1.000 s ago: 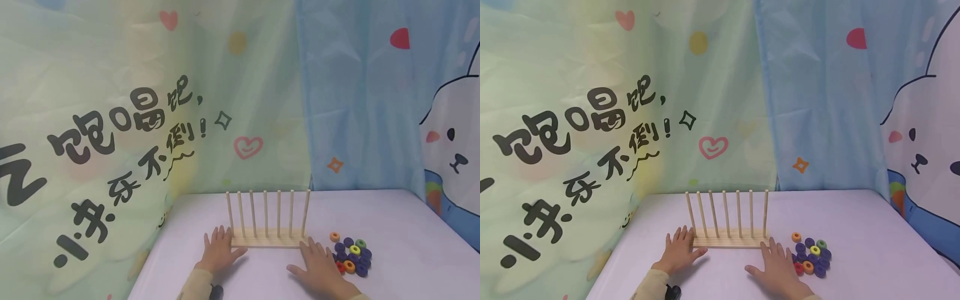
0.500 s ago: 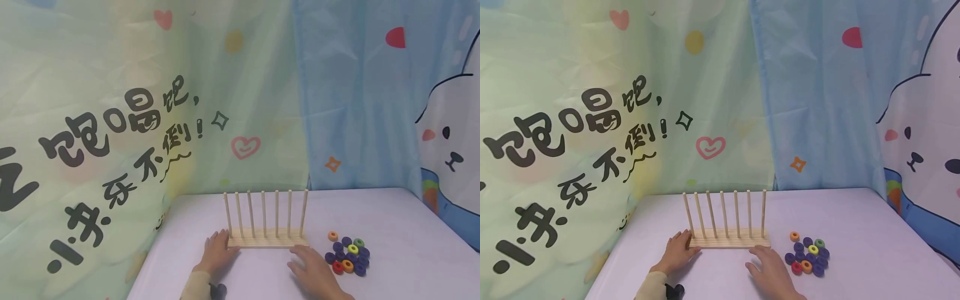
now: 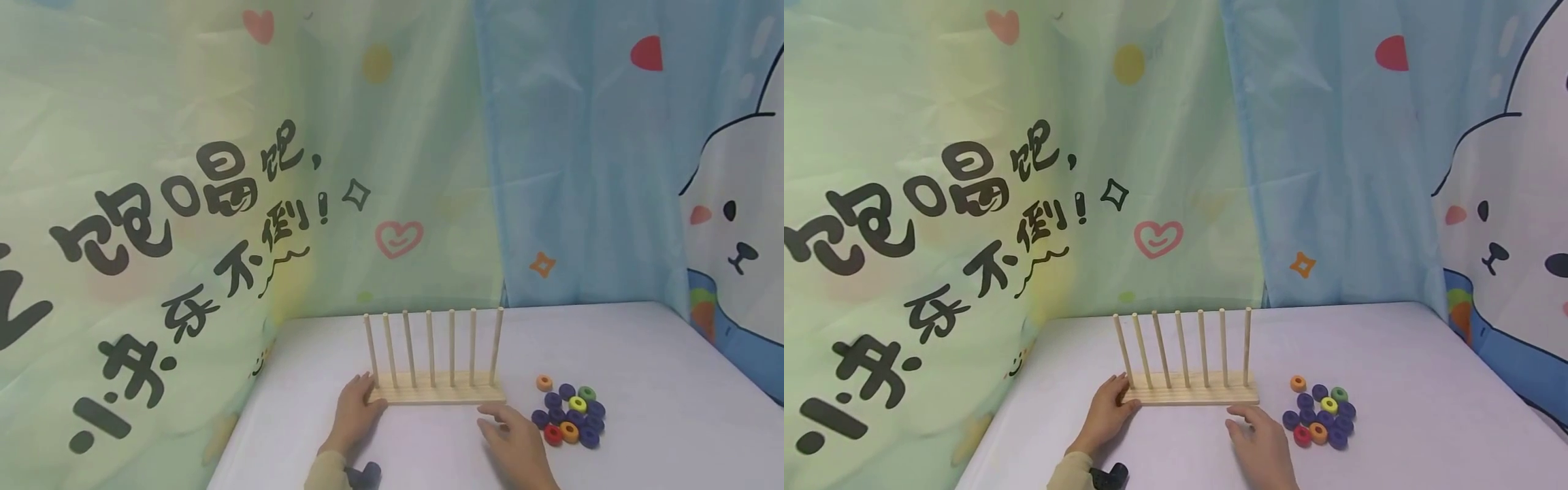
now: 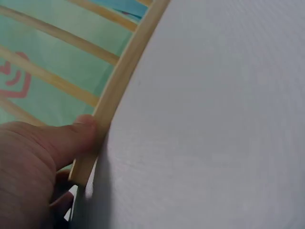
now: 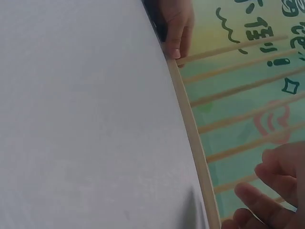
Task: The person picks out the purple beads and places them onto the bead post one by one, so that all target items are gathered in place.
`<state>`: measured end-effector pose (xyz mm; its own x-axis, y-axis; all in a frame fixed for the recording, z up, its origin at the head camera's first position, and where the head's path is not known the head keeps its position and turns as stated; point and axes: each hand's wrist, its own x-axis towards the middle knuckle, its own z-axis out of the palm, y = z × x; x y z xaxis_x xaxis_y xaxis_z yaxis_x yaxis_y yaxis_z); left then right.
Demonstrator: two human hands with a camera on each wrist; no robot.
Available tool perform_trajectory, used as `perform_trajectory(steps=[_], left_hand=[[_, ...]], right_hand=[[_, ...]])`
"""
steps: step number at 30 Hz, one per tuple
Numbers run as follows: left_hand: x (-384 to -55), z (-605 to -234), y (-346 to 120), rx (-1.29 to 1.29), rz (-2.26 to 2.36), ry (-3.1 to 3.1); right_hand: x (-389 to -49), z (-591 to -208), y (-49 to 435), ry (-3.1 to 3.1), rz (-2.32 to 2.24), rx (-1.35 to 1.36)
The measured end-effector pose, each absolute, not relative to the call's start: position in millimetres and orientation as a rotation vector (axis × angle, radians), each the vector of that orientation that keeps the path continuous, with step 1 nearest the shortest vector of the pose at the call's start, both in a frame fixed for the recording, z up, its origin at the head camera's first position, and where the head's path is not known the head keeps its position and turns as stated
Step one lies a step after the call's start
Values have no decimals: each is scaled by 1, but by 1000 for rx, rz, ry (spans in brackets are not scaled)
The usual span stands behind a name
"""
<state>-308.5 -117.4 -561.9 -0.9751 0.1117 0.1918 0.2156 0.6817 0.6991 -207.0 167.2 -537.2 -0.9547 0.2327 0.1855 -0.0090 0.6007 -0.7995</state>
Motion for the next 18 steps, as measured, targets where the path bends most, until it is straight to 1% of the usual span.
perform_trajectory(steps=[11, 18], left_hand=[[-308, -565, -117, -269, -1076, -2691], [-307, -566, -117, -282, -1089, -2700]], right_hand=[[-206, -543, 175, -2490, 1249, -278], [-209, -548, 191, -2353, 1031, -567]])
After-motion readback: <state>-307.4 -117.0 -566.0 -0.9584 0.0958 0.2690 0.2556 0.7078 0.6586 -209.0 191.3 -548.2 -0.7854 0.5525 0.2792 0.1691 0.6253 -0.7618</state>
